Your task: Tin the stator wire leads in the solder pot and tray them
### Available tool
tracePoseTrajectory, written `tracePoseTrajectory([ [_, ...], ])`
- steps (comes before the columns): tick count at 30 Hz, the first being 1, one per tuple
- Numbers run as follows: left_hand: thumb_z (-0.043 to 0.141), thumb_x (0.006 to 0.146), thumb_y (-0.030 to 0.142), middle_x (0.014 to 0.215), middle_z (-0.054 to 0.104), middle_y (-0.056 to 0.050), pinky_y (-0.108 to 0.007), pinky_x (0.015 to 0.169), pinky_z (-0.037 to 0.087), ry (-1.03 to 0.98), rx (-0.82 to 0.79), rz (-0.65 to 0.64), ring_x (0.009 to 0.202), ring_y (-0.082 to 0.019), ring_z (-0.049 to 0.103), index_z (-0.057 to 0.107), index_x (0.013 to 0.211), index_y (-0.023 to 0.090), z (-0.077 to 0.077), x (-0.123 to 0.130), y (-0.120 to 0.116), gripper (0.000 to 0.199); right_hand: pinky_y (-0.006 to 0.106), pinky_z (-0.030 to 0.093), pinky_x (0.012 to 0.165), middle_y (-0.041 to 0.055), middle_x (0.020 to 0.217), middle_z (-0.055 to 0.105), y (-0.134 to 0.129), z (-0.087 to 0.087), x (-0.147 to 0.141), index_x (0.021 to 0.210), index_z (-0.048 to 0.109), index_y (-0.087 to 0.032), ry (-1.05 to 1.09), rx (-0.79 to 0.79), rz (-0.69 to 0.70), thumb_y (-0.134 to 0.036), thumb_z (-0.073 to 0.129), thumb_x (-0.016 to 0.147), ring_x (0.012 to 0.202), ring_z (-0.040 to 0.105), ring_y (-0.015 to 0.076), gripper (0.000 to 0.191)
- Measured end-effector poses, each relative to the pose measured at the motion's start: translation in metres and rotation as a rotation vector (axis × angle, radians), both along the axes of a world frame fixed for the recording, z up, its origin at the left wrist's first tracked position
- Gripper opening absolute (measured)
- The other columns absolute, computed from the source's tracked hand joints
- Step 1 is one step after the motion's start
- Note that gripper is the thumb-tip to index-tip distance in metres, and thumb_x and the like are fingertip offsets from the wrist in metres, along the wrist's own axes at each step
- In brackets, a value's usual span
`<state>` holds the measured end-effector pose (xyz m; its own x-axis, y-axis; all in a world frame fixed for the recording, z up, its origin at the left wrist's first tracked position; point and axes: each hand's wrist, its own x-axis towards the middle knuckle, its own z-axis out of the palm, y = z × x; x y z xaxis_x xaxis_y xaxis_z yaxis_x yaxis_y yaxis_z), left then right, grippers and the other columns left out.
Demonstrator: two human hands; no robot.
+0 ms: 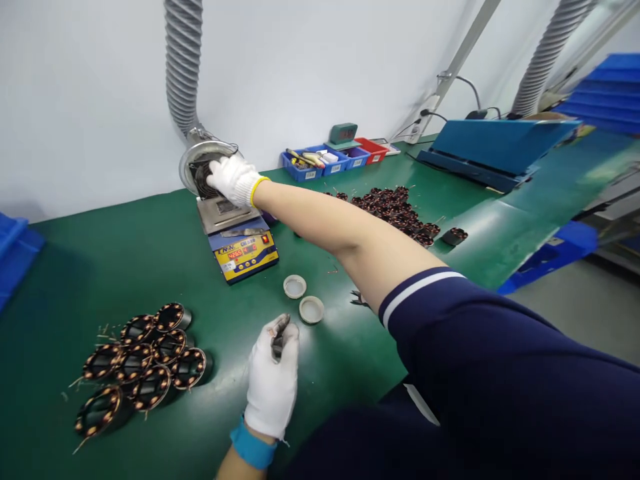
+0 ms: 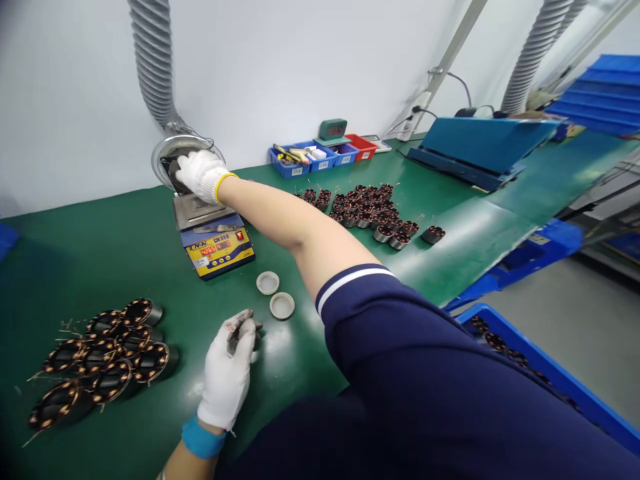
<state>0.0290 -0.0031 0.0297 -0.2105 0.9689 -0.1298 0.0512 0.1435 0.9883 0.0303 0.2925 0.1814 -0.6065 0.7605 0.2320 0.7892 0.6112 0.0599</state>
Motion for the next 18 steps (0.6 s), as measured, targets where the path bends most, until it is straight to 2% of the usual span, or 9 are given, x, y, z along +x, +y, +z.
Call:
tracePoseTrajectory([
  [4,0.059,0.087,0.041,0.11,0.07,-0.013,-0.036,0.086,0.053,0.08,0.041,-0.034,0.097,-0.023,0.066,0.064,0.112,0.016,0.001,0.0,-0.001,0.036,0.05,0.045,0.1,0.0211,0.128,0.056,-0.004,-0.009,-0.007,0.124,0.057,-0.007,-0.058,0.057,-0.003,-0.02,0.038,0.097,0.121,0.054,0.0339,0.035],
  [7,0.058,0.088,0.041,0.109,0.071,-0.012,-0.037,0.089,0.052,0.103,0.053,-0.053,0.097,-0.023,0.067,0.064,0.112,0.016,0.007,0.003,-0.005,0.036,0.051,0.044,0.101,0.0195,0.127,0.057,0.0,-0.001,0.002,0.121,0.059,-0.007,-0.047,0.048,-0.027,-0.016,0.053,0.09,0.122,0.054,0.0351,0.033],
  [9,0.058,0.088,0.043,0.108,0.071,-0.012,-0.038,0.091,0.051,0.108,0.048,-0.062,0.098,-0.024,0.067,0.065,0.111,0.016,0.01,0.004,-0.007,0.036,0.048,0.044,0.101,0.0165,0.124,0.06,0.005,0.007,0.009,0.116,0.061,-0.005,0.015,0.006,-0.034,-0.018,0.063,0.083,0.121,0.056,0.0338,0.036],
  [12,0.058,0.087,0.043,0.106,0.071,-0.012,-0.039,0.093,0.051,0.107,0.047,-0.075,0.099,-0.025,0.067,0.066,0.109,0.016,0.01,0.004,-0.007,0.035,0.041,0.049,0.096,0.0158,0.119,0.064,0.009,0.012,0.013,0.109,0.061,-0.002,0.171,-0.07,-0.079,-0.035,0.064,0.083,0.114,0.06,0.0288,0.042],
  [14,0.059,0.086,0.042,0.106,0.071,-0.012,-0.039,0.093,0.051,0.092,0.049,-0.075,0.099,-0.025,0.067,0.066,0.107,0.016,0.009,0.003,-0.006,0.034,0.039,0.052,0.091,0.0182,0.116,0.065,0.009,0.008,0.01,0.105,0.063,-0.003,0.234,-0.117,-0.121,-0.042,0.067,0.08,0.108,0.063,0.0273,0.047],
  [18,0.061,0.084,0.041,0.107,0.071,-0.012,-0.039,0.092,0.052,0.049,0.033,-0.062,0.099,-0.025,0.067,0.067,0.106,0.017,0.006,0.002,-0.002,0.033,0.038,0.052,0.092,0.018,0.11,0.067,0.004,0.0,0.004,0.104,0.065,-0.003,0.361,-0.243,-0.157,-0.043,0.074,0.074,0.106,0.063,0.0264,0.051],
])
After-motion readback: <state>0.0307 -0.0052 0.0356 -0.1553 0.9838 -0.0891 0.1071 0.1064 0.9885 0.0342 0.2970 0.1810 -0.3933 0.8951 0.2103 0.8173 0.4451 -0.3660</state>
